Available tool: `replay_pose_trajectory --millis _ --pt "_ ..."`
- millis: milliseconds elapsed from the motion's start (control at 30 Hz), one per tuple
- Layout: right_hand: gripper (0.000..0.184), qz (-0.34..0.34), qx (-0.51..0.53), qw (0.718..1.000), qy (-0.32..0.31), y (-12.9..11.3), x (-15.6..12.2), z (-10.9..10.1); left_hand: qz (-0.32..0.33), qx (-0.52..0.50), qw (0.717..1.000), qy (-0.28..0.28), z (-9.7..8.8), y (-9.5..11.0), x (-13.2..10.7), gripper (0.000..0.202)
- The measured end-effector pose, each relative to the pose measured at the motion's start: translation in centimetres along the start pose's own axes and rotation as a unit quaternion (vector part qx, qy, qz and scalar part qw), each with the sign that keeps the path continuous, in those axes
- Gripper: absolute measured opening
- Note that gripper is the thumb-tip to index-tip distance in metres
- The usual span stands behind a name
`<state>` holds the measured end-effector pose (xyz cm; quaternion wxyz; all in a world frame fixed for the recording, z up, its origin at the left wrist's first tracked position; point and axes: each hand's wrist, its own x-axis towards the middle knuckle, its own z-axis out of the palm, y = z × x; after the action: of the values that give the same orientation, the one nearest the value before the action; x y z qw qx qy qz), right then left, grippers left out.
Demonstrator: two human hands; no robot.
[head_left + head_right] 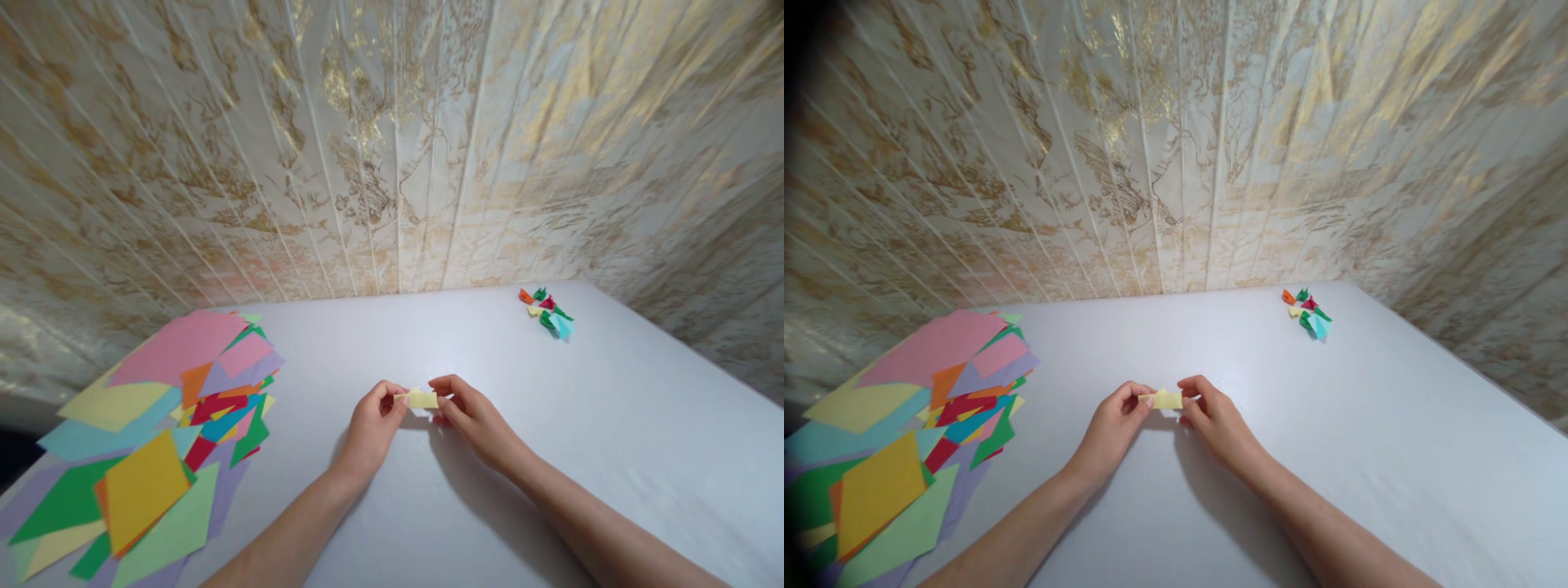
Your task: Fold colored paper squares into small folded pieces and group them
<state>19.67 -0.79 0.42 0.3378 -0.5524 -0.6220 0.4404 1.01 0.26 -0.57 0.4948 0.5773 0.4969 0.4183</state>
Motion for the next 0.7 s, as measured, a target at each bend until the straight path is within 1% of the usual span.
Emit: replay_pose_trajectory --millis 100,167,267,433,600,700 --pt "0.021 -0.006 0.102 0.995 -0.008 0.0 0.1 0.8 -0.035 -0.076 0.996 0.026 -0.1 0.1 0.0 0.022" --pt "0.015 -0.012 0.131 0.991 -0.009 0.1 0.2 1.3 -0.046 -0.110 0.992 0.048 -0.1 0.0 0.0 0.025" --pt "0.010 -0.013 0.121 0.992 -0.016 0.5 0.2 1.9 -0.058 -0.146 0.986 0.063 0.3 -0.1 0.0 0.026" --pt "0.008 -0.022 0.126 0.992 0.006 0.9 0.5 2.3 -0.073 -0.165 0.982 0.062 0.8 0.2 0.0 0.026" --pt "0.015 -0.049 0.168 0.984 0.031 1.0 1.0 2.5 -0.058 -0.145 0.987 0.044 1.1 0.1 0.2 0.024" --pt "0.030 -0.061 0.208 0.975 0.040 1.3 1.3 2.8 -0.054 -0.122 0.990 0.037 1.2 -0.3 0.4 0.024"
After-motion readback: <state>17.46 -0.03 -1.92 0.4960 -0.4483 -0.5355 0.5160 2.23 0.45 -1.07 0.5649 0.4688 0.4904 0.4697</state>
